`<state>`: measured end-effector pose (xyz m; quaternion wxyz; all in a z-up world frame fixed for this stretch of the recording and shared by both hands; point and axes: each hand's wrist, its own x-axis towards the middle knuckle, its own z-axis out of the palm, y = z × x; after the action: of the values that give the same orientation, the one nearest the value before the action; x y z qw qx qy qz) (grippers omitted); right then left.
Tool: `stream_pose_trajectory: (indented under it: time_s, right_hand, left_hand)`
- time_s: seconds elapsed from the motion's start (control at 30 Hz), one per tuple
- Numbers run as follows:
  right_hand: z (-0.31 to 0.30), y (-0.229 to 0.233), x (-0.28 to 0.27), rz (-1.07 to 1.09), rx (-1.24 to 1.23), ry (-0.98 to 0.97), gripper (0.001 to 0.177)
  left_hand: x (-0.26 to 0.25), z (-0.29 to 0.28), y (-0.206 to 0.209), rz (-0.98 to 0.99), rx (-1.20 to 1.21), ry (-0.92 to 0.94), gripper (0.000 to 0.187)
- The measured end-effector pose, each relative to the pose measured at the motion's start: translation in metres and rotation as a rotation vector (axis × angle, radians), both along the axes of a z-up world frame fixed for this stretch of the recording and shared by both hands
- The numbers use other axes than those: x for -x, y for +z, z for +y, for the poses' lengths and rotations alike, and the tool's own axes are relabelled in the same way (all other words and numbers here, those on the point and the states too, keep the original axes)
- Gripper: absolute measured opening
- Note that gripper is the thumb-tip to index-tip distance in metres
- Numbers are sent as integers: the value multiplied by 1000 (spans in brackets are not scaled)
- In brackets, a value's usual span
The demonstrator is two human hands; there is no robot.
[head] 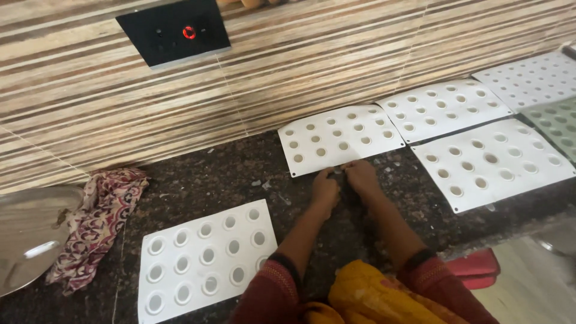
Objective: The person cuts white solid wax chunks into smaller pieces with a cleaver on a black tray, then arranges white mold sheets on the counter and places the cut pieces into the mold cavities and onto a plate. They continue cutting and transferring pieces throughout the clip.
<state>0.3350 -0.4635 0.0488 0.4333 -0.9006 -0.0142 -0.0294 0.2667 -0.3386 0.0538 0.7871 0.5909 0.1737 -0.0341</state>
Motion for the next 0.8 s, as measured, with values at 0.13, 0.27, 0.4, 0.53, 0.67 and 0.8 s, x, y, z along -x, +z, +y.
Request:
stream_pose_trajectory:
  time_s: [0.13,0.27,0.4,0.53,0.67,0.8]
  right_hand:
    - [7,19,13,52,-64,-24,24]
    - [5,1,-1,60,-78,-44,26]
    - [1,-9,-14,-2,24,3,28]
    - [4,11,-7,79,-20,-8,24]
    - [5,53,21,81,-109,62,23]
    - [-11,41,13,331,-201,60,20]
  left_hand:
    - [-5,7,3,70,162,7,37]
    - [-15,6,-10,79,185,14,30]
    - [-20,5,-8,57,93,59,26]
    - [-7,11,20,109,70,67,26]
    - [-10,9,4,82,48,65,26]
    - [-11,2,-15,113,50,-17,26]
